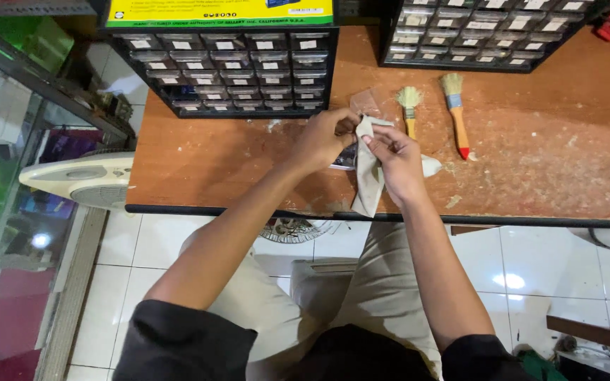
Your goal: Cleaning small electronic components using a cloth and brushes at a repair bench.
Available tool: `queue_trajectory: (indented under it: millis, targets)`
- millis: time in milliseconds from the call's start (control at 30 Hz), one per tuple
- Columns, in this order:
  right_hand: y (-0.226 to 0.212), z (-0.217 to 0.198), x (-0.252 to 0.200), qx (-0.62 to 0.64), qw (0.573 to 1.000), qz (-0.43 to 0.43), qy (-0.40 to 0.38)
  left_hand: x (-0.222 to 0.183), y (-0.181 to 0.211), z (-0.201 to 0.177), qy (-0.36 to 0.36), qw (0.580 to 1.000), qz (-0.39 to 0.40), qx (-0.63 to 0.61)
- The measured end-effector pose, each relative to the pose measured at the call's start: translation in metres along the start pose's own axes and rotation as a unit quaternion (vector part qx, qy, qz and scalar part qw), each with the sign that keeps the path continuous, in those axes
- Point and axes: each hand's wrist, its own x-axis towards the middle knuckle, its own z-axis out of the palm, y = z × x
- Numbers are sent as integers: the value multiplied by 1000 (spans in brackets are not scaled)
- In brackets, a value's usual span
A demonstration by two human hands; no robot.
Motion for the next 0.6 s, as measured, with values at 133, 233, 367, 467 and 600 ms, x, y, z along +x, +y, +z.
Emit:
queue_trajectory:
  millis: [133,233,367,467,600]
  targets:
    - [9,-4,14,-3,1000,-7,9,2,4,-8,-6,1000,-13,-20]
    - [10,-5,23,-22,1000,-2,16,9,4,-12,-13,998,-9,-60]
    - [1,6,37,-18,1000,-7,15,21,6,-24,-23,997,11,-72]
    - [-7,10,45,-26,1000,-14,-2,25,11,-32,-23,997,19,-65]
    - [2,4,68,-32,998,-48,-20,31,8,-34,-15,998,13,-57]
